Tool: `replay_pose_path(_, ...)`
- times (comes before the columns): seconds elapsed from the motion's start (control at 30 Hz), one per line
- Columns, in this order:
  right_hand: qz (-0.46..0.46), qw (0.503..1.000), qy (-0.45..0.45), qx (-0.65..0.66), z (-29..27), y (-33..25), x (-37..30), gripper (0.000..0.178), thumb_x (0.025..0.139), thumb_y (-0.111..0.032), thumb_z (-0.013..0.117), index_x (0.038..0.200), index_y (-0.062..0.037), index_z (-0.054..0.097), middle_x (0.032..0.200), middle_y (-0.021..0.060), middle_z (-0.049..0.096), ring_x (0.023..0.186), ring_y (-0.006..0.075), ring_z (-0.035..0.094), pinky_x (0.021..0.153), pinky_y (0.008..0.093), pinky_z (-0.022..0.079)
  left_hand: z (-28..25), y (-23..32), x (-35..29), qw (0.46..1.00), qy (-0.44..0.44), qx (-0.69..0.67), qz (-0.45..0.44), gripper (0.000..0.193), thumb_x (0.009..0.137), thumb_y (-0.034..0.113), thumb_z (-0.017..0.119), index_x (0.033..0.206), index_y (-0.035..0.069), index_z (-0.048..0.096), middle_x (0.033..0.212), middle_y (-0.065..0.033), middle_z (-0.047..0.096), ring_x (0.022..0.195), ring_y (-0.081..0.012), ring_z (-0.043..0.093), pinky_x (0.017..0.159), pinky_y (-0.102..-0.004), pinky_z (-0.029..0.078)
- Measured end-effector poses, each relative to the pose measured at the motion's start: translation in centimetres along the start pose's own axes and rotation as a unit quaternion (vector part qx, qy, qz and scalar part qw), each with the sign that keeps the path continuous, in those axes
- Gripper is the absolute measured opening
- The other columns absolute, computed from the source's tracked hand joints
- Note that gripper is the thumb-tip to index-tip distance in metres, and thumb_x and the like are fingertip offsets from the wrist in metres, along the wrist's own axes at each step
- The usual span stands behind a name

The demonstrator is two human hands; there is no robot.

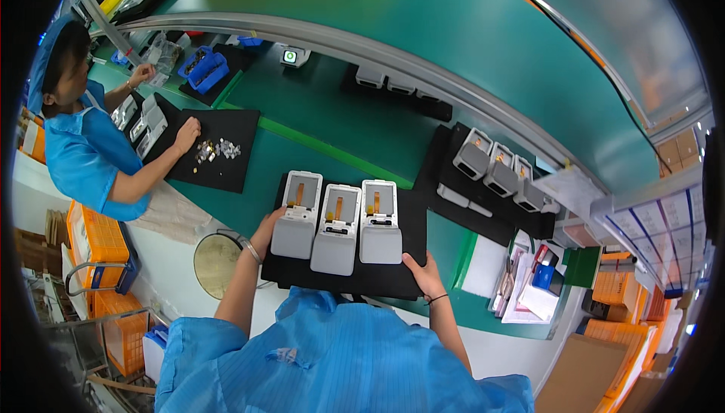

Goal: The person places handheld electronic devices onto a shelf, carries a stool to another workstation, and tests handheld devices by plugging in a cable and tapping their touchscreens.

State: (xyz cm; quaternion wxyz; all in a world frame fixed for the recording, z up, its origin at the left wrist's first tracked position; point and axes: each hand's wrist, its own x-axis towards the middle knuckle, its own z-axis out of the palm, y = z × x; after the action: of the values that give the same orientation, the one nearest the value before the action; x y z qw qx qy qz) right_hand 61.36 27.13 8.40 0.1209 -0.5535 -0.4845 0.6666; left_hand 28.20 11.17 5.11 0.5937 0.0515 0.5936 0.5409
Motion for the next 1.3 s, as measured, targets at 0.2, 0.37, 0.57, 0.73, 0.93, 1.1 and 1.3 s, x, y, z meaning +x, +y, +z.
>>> replay_pose_path(0.2,-0.052,0.997,0.015,0.059,3.1,-4.7,5.0,0.058,0.077,-0.027,0.069,0.115,0.0086,0.043,0.106,0.0176,0.057,0.095,0.0223,0.057,0.08,0.0292,0.047,-1.6,8.2,8.5,0.992,-0.119,0.002,0.032,0.042,0.091,0.036,0.039,0.118,0.006,0.052,0.108,-0.0076,0.06,0.093,-0.0138,0.06,0.081,-0.0259,0.048)
replay_pose_path(0.37,-0.028,0.993,0.114,0.032,4.1,-6.0,11.3,0.077,0.078,-0.032,0.067,0.128,0.011,0.028,0.115,0.0209,0.051,0.1,0.0237,0.056,0.082,0.0312,0.048,-2.9,12.2,20.6,0.987,-0.153,0.038,0.002,0.033,0.092,0.025,0.039,0.115,0.005,0.053,0.103,-0.0046,0.061,0.091,-0.0134,0.06,0.08,-0.0245,0.047)
replay_pose_path(0.57,-0.025,0.989,0.116,0.087,1.5,-6.3,15.5,0.079,0.076,-0.037,0.068,0.123,0.0165,0.033,0.114,0.0231,0.051,0.103,0.0253,0.053,0.085,0.0306,0.045,3.8,17.4,24.4,0.968,-0.064,0.244,-0.002,0.047,0.091,0.038,0.038,0.119,0.003,0.05,0.112,-0.009,0.058,0.103,-0.0164,0.054,0.085,-0.0295,0.045)
replay_pose_path(0.73,-0.02,0.986,0.147,0.077,3.4,-9.5,17.0,0.071,0.077,-0.037,0.067,0.118,0.0139,0.04,0.109,0.0203,0.054,0.097,0.0235,0.056,0.081,0.0299,0.046,2.1,19.1,27.9,0.955,-0.018,0.293,-0.039,0.057,0.085,0.05,0.043,0.123,0.008,0.049,0.123,-0.0079,0.052,0.113,-0.0239,0.047,0.095,-0.035,0.035)
replay_pose_path(0.93,-0.044,0.981,0.185,0.026,1.7,-8.1,20.4,0.066,0.078,-0.036,0.066,0.116,0.0127,0.042,0.105,0.019,0.056,0.091,0.0225,0.058,0.078,0.0297,0.047,3.1,19.2,28.6,0.953,-0.021,0.3,-0.045,0.057,0.085,0.051,0.042,0.123,0.009,0.049,0.123,-0.008,0.051,0.113,-0.0244,0.047,0.094,-0.0361,0.035)
replay_pose_path(1.1,-0.135,0.977,0.166,0.008,1.7,-8.9,22.6,0.059,0.08,-0.033,0.065,0.113,0.0118,0.046,0.102,0.0171,0.058,0.087,0.02,0.059,0.073,0.0283,0.048,3.4,20.8,29.1,0.954,-0.007,0.296,-0.048,0.057,0.085,0.051,0.042,0.123,0.009,0.049,0.123,-0.0081,0.051,0.113,-0.0248,0.047,0.094,-0.037,0.036)
replay_pose_path(1.3,-0.16,0.977,0.138,-0.028,0.2,-7.2,26.6,0.048,0.082,-0.025,0.062,0.113,0.0096,0.048,0.101,0.015,0.058,0.086,0.0195,0.059,0.072,0.0284,0.048,4.3,23.5,29.4,0.954,0.0,0.298,-0.035,0.057,0.085,0.051,0.041,0.124,0.009,0.049,0.124,-0.0081,0.051,0.113,-0.0253,0.047,0.094,-0.038,0.036)
